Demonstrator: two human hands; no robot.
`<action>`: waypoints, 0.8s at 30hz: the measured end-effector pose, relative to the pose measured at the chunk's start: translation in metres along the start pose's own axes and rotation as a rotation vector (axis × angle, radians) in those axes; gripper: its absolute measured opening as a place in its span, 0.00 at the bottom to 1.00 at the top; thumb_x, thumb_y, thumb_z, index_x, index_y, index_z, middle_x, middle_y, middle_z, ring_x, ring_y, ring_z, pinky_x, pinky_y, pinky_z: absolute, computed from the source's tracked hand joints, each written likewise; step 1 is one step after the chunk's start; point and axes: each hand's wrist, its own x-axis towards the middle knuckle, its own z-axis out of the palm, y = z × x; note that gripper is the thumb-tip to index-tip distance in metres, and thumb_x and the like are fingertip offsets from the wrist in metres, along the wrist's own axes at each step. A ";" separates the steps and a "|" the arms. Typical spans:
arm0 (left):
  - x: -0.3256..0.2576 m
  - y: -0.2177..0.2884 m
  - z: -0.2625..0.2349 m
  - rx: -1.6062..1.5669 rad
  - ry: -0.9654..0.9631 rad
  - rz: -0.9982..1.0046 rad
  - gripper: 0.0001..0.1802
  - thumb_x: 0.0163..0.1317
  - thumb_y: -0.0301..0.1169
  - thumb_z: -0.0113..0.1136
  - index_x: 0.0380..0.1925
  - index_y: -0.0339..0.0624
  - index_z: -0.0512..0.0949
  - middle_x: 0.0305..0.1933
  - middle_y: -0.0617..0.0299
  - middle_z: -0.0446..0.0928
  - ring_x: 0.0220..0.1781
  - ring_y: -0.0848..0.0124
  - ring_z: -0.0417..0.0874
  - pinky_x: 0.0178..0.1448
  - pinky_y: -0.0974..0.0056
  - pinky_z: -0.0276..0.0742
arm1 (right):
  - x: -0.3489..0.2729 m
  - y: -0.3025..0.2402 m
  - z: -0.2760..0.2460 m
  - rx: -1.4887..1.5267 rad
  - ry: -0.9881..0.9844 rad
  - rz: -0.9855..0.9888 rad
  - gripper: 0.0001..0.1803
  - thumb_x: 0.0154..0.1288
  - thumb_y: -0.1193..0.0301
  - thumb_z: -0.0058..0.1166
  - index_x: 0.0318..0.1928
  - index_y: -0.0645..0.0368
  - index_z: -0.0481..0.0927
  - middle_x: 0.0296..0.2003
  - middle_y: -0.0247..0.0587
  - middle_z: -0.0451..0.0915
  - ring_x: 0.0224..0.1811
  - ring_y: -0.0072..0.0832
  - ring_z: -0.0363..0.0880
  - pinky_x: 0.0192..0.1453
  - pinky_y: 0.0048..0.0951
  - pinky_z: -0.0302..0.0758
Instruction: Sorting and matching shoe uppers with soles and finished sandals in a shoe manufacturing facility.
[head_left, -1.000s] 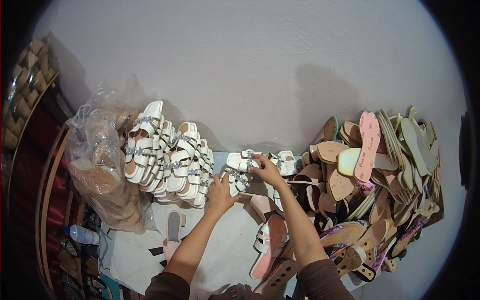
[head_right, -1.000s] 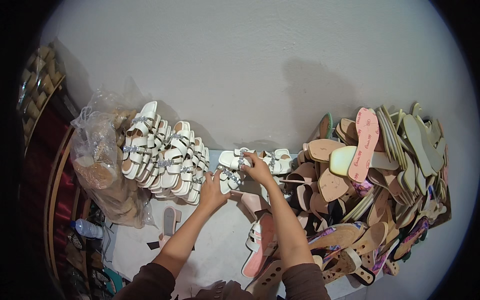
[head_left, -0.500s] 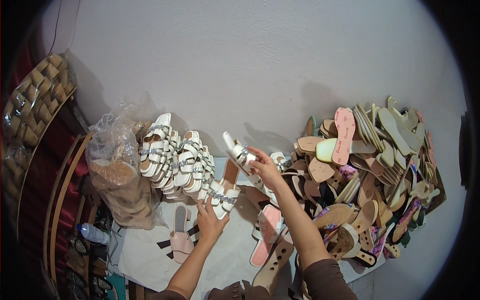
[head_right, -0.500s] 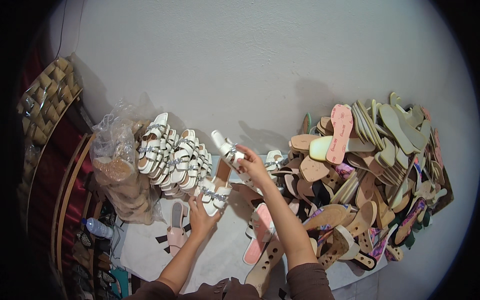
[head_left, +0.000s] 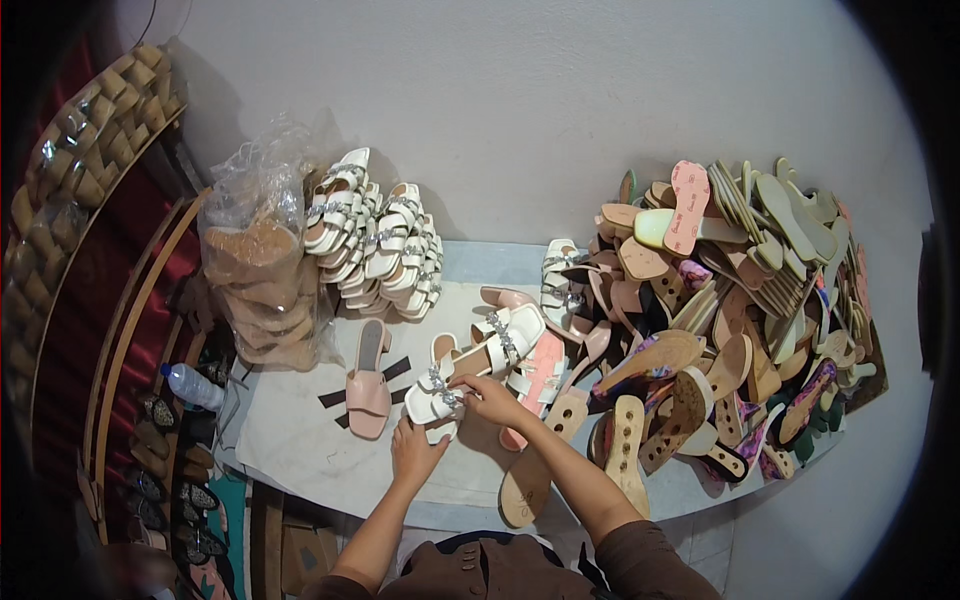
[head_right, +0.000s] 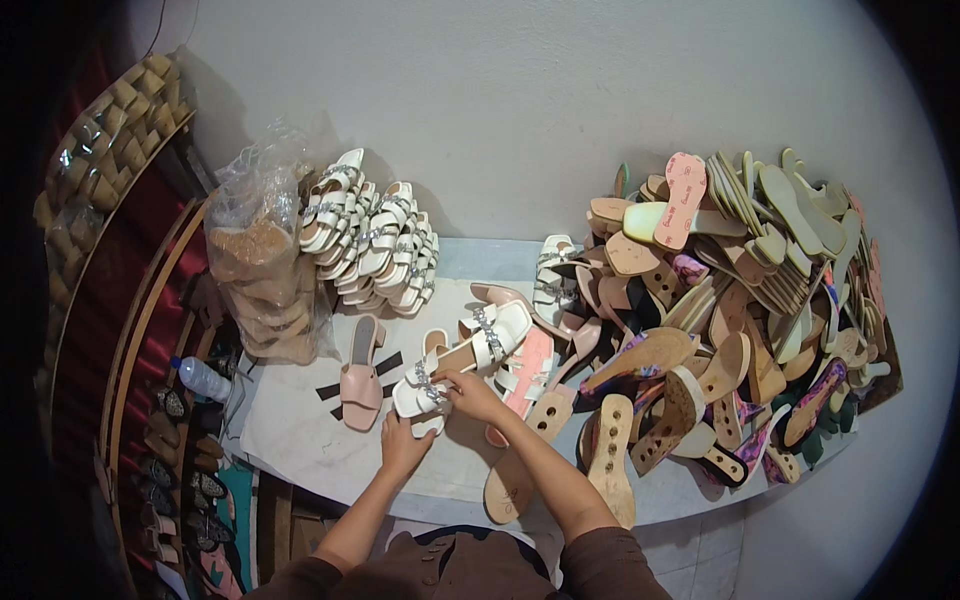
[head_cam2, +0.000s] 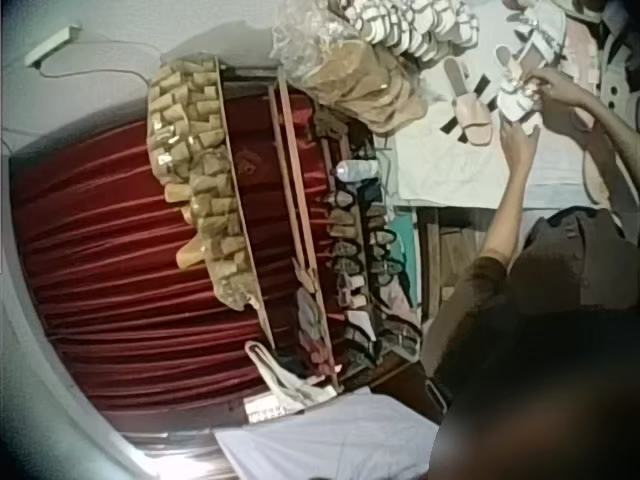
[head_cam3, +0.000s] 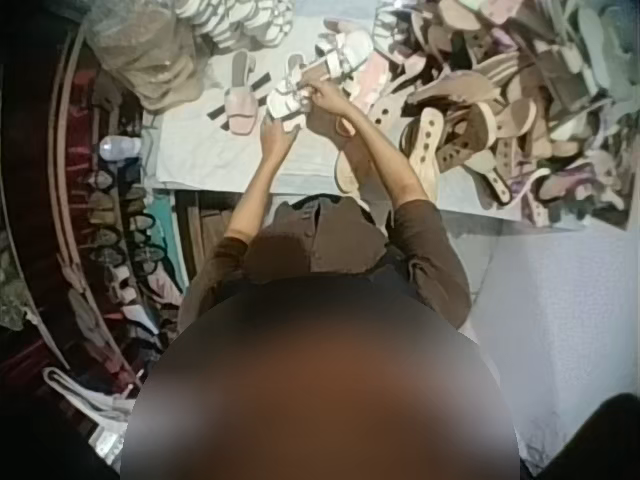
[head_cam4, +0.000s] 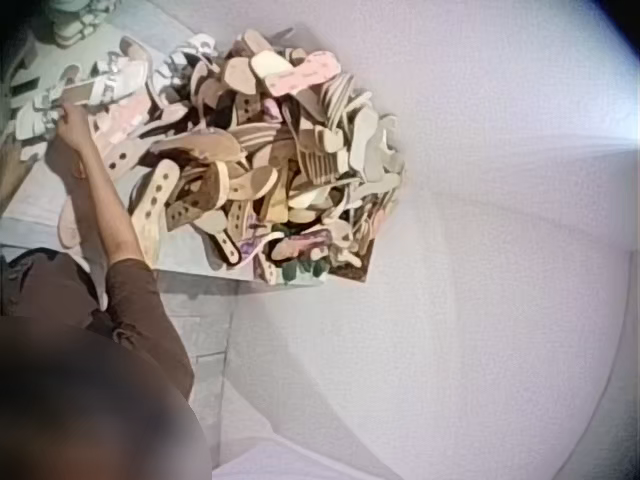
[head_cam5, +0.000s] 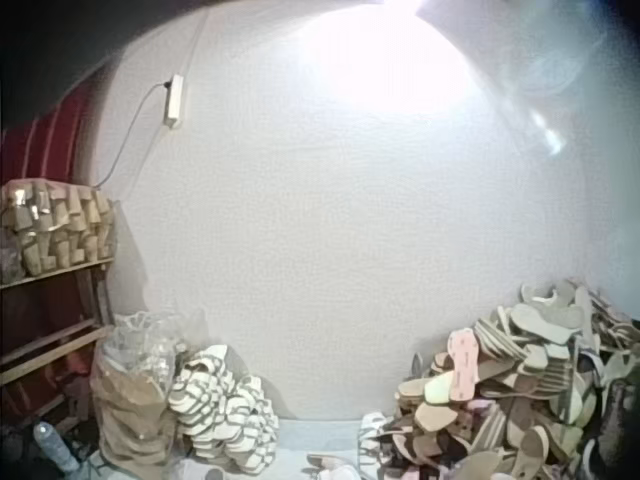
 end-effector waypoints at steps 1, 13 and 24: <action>-0.003 -0.006 -0.002 0.054 -0.014 0.058 0.35 0.44 0.42 0.66 0.49 0.35 0.66 0.51 0.44 0.64 0.54 0.49 0.66 0.57 0.53 0.64 | -0.003 0.005 0.005 -0.042 0.064 -0.053 0.19 0.55 0.82 0.42 0.48 0.60 0.74 0.44 0.40 0.76 0.47 0.28 0.74 0.52 0.29 0.69; 0.007 0.017 -0.039 0.078 0.032 0.235 0.48 0.42 0.43 0.69 0.60 0.35 0.55 0.61 0.41 0.54 0.61 0.47 0.60 0.62 0.52 0.58 | -0.007 0.042 -0.041 -0.299 0.897 -0.009 0.20 0.55 0.75 0.50 0.50 0.64 0.69 0.46 0.53 0.68 0.49 0.42 0.69 0.53 0.34 0.68; 0.037 0.025 -0.012 0.216 0.010 0.361 0.54 0.38 0.42 0.71 0.63 0.39 0.52 0.64 0.40 0.51 0.64 0.47 0.55 0.65 0.50 0.54 | 0.032 0.044 -0.101 -0.286 0.743 0.301 0.32 0.56 0.69 0.49 0.59 0.72 0.59 0.54 0.64 0.66 0.56 0.48 0.67 0.61 0.35 0.62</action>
